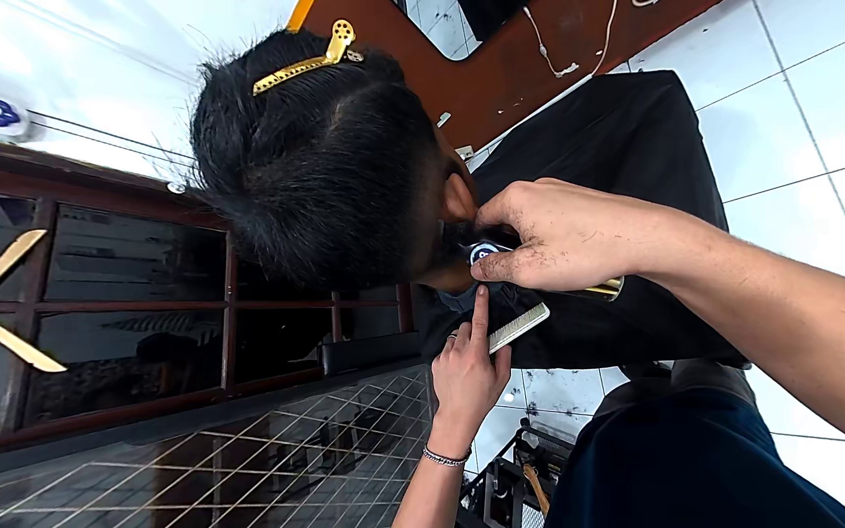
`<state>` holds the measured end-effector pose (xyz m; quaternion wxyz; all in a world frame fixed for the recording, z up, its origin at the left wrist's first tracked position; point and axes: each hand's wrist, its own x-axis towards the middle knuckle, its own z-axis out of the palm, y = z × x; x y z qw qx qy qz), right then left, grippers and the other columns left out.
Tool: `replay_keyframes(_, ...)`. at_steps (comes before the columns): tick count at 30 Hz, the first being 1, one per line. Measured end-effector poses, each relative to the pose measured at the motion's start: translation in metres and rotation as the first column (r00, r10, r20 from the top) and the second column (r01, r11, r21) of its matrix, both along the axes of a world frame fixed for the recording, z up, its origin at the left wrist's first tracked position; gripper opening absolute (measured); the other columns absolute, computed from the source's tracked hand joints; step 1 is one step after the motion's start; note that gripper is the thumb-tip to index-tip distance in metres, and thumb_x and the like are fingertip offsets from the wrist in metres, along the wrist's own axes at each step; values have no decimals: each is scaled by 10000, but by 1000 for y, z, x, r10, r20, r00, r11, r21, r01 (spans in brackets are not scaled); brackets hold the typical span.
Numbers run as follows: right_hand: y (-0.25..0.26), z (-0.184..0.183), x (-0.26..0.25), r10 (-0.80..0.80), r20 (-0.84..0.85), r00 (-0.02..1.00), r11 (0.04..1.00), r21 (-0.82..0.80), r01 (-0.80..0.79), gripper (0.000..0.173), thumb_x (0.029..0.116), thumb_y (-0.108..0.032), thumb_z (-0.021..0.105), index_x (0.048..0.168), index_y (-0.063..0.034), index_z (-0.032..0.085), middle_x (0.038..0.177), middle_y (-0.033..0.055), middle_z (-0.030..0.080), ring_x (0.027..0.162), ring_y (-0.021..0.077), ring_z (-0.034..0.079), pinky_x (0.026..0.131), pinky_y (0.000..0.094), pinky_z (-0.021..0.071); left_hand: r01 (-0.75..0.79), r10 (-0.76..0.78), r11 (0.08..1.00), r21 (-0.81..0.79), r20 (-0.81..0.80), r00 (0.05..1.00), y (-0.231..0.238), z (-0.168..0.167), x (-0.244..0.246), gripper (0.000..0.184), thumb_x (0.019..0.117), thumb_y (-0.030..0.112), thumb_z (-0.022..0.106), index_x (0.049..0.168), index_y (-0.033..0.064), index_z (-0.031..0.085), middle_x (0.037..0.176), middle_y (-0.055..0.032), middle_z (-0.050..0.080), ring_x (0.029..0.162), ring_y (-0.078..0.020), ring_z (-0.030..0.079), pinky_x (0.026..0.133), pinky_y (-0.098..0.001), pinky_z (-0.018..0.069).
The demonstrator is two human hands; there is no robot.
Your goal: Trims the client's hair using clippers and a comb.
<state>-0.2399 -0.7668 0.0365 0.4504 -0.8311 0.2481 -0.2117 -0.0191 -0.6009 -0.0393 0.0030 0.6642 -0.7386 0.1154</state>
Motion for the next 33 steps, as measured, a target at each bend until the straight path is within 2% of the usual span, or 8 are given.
replay_keyframes(4,-1,0,0,-9,26,1000,1000,17,8,249,997,-371,608,889,-150,649,677,-43,533,609,75,520,546,308,389,8,-8,1000,-7,3,1000,0,-1,1,686,855,246,639,1498,34,529,865,-148,725,674,-326,697,523,-460,533)
replay_keyframes(7,-2,0,0,23,62,998,1000,-11,-23,238,1004,-362,610,969,-135,672,734,-42,559,661,64,537,586,297,404,9,-9,1000,-7,2,1000,0,-1,1,690,851,248,638,1497,32,528,859,-146,720,670,-326,694,519,-458,527)
replay_keyframes(11,-3,-3,1,21,40,999,999,28,-23,259,1006,-370,596,907,-141,665,694,-42,547,620,66,528,554,301,395,-1,1,1000,3,4,1000,0,0,1,687,857,251,632,1501,38,525,854,-146,721,669,-325,693,521,-456,528)
replay_keyframes(15,-2,-2,2,39,71,997,999,9,-40,238,1010,-352,604,972,-127,674,734,-41,564,656,62,542,582,292,414,2,-2,1000,3,6,1000,0,-1,1,678,857,246,633,1492,31,534,856,-143,720,668,-322,693,522,-459,531)
replay_keyframes(24,-1,-7,5,7,73,997,1000,1,-7,244,1001,-367,606,942,-139,670,721,-43,565,644,60,544,568,295,409,15,-15,1000,-3,11,1000,0,-1,2,676,856,251,634,1484,20,539,846,-141,720,657,-313,691,522,-454,531)
replay_keyframes(28,7,-8,4,65,35,997,997,-45,-63,259,990,-373,626,1093,-146,700,817,-19,637,746,103,612,644,349,488,9,-9,1000,0,3,1000,0,0,1,604,851,261,641,1382,-26,620,864,-158,734,689,-329,712,542,-466,547)
replay_keyframes(31,13,-14,8,67,-119,991,998,23,-65,256,1015,-400,598,977,-154,657,728,-28,579,671,113,580,590,351,455,8,-8,1000,-4,10,1000,0,0,2,573,844,261,637,1350,-6,654,840,-144,722,674,-319,703,525,-453,537)
replay_keyframes(33,16,-21,14,55,-109,993,992,120,-42,296,1017,-395,603,865,-143,629,656,-28,531,589,105,532,534,326,411,12,-12,1000,-2,15,1000,-1,0,2,567,833,261,643,1330,-12,663,838,-149,718,676,-328,703,522,-458,535)
